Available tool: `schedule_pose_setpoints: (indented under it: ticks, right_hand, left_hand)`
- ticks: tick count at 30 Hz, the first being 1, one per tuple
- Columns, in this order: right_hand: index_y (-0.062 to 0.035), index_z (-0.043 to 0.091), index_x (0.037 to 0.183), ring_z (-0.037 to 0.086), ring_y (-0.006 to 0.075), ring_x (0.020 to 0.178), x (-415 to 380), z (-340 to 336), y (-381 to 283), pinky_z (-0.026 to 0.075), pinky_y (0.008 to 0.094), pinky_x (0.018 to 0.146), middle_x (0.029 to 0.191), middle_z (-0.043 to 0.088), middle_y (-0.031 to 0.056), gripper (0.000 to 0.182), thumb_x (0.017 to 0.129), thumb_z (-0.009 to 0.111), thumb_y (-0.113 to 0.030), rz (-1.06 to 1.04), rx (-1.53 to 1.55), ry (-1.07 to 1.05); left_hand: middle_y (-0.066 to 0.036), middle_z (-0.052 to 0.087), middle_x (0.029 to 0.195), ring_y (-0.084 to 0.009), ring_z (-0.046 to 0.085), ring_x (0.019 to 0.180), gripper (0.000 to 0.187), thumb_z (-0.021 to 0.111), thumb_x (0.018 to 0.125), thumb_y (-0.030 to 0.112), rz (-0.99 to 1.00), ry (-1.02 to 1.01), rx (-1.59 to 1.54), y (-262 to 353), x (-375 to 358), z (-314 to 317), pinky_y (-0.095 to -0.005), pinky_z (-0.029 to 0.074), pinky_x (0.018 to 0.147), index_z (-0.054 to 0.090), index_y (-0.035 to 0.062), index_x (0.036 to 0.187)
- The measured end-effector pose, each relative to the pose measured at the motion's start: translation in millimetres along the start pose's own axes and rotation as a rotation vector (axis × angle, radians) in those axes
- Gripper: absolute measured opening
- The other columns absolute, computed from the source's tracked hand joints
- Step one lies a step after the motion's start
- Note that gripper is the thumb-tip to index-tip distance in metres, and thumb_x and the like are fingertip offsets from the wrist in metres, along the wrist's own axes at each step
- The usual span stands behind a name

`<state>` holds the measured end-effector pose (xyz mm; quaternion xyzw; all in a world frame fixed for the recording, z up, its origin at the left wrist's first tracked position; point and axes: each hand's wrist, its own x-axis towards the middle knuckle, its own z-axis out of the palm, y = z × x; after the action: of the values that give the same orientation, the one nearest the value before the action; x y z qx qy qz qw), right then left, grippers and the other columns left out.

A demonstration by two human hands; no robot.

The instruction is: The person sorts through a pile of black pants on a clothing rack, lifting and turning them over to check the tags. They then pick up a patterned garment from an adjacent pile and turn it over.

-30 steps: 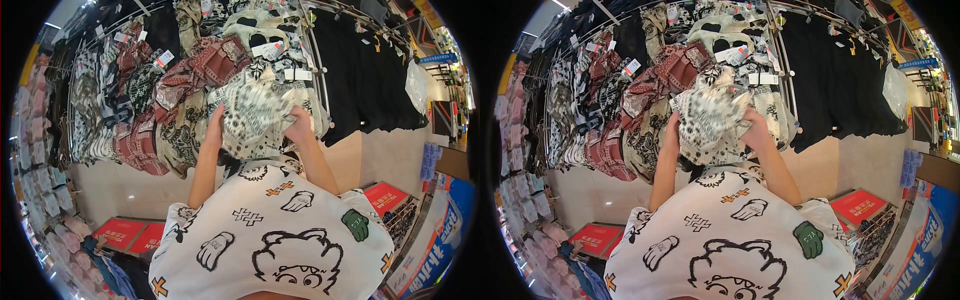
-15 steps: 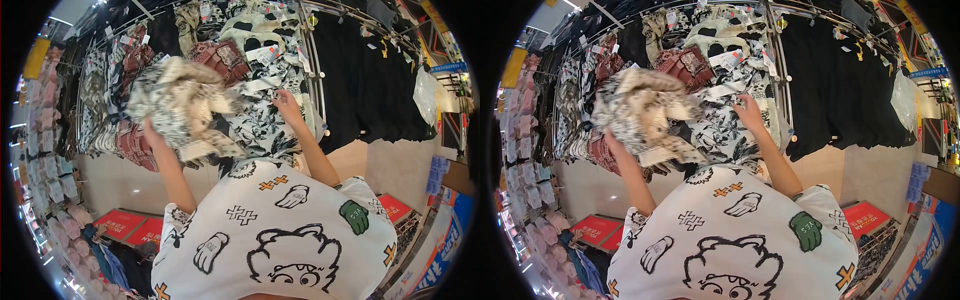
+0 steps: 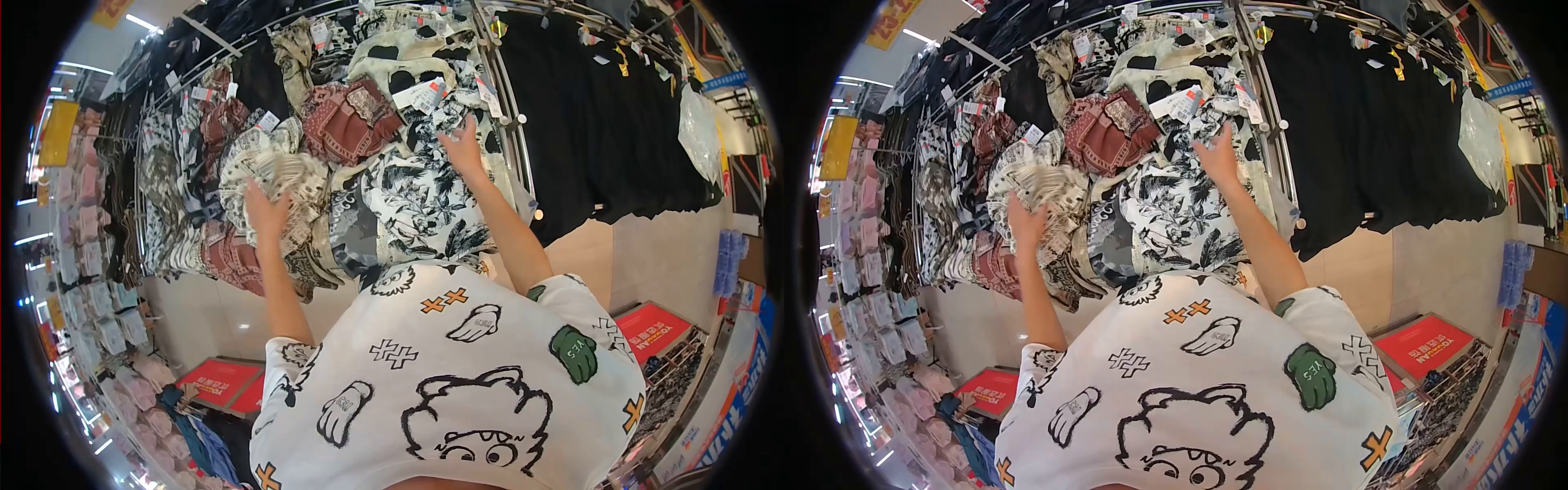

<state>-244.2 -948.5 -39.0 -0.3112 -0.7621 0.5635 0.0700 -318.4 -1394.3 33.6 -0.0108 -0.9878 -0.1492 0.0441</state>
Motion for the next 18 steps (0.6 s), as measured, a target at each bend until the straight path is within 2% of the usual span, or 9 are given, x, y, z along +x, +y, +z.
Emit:
schedule_pose_setpoints:
  ticks: [1,4,7,8,9,11,14,15,18]
  right_hand:
    - [0.0062,0.025,0.149,0.063,0.0328,0.107,6.1,9.0,0.1,0.049,0.0386,0.094,0.127,0.057,0.0298,0.101,0.078,0.084,-0.035,-0.028,0.086,0.115]
    - [0.0048,0.036,0.138,0.063,0.0309,0.102,29.8,19.2,2.8,0.049,0.0388,0.092,0.116,0.061,0.0248,0.089,0.076,0.086,-0.037,0.023,0.079,0.190]
    - [0.0017,0.042,0.126,0.063,0.0258,0.094,50.3,33.4,20.0,0.050,0.0379,0.086,0.105,0.062,0.0172,0.067,0.077,0.080,-0.025,0.064,0.097,0.234]
    - [0.0007,0.044,0.121,0.062,0.0241,0.091,54.7,35.1,25.3,0.050,0.0376,0.084,0.101,0.062,0.0147,0.060,0.077,0.079,-0.021,0.077,0.101,0.249]
    - [0.0004,0.045,0.118,0.061,0.0199,0.083,54.1,38.1,21.2,0.050,0.0362,0.077,0.093,0.061,0.0109,0.050,0.078,0.072,-0.013,-0.015,0.096,0.279]
    - [-0.0003,0.045,0.118,0.059,0.0175,0.081,40.6,29.5,-6.4,0.049,0.0331,0.072,0.089,0.060,0.0096,0.046,0.080,0.070,-0.012,-0.044,0.231,0.177]
    - [-0.0042,0.046,0.119,0.057,0.0121,0.075,-15.1,12.7,-78.9,0.044,0.0262,0.065,0.081,0.059,0.0055,0.040,0.085,0.065,-0.007,-0.077,0.292,-0.093]
    - [-0.0053,0.046,0.120,0.057,0.0116,0.075,-31.8,10.5,-96.8,0.044,0.0257,0.065,0.080,0.059,0.0048,0.039,0.085,0.064,-0.007,-0.072,0.241,-0.233]
    - [-0.0084,0.047,0.123,0.058,0.0100,0.077,-76.4,11.8,-126.6,0.045,0.0251,0.065,0.087,0.063,0.0055,0.041,0.086,0.065,-0.007,-0.142,0.249,-0.630]
  left_hand:
    - [-0.029,0.037,0.152,-0.0476,0.036,0.139,0.083,0.078,0.081,0.035,-0.006,0.005,-0.011,10.8,-11.7,8.8,-0.0536,0.032,0.113,0.041,0.0014,0.148]
    - [-0.029,0.039,0.150,-0.0466,0.037,0.138,0.065,0.075,0.084,0.028,0.161,0.046,0.020,50.4,-48.3,10.8,-0.0523,0.032,0.114,0.052,0.0059,0.141]
    - [-0.027,0.043,0.147,-0.0441,0.039,0.137,0.051,0.072,0.086,0.020,0.265,0.132,-0.179,65.7,-60.7,10.1,-0.0511,0.032,0.113,0.059,0.0084,0.134]
    - [-0.026,0.044,0.146,-0.0434,0.040,0.136,0.048,0.071,0.086,0.018,0.234,0.100,-0.257,70.6,-64.7,8.6,-0.0507,0.033,0.112,0.060,0.0076,0.131]
    - [-0.025,0.045,0.145,-0.0427,0.042,0.135,0.045,0.071,0.086,0.016,0.201,0.068,-0.335,77.1,-67.8,5.1,-0.0503,0.033,0.112,0.061,0.0067,0.129]
    - [-0.022,0.049,0.142,-0.0407,0.044,0.133,0.042,0.071,0.085,0.013,0.189,0.024,-0.433,82.6,-70.1,2.4,-0.0485,0.035,0.111,0.062,0.0053,0.125]
    - [-0.021,0.050,0.140,-0.0398,0.044,0.133,0.045,0.072,0.085,0.014,0.285,-0.038,-0.608,101.7,-67.7,5.1,-0.0462,0.035,0.111,0.060,0.0043,0.127]
    - [-0.021,0.046,0.145,-0.0384,0.041,0.137,0.066,0.076,0.083,0.018,0.308,-0.109,-0.604,110.4,-65.8,9.1,-0.0437,0.032,0.114,0.049,0.0061,0.142]
    - [-0.018,0.031,0.157,-0.0326,0.040,0.140,0.098,0.080,0.082,0.021,0.524,-0.239,-0.687,147.4,-59.8,7.2,-0.0455,0.030,0.117,0.020,0.0100,0.158]
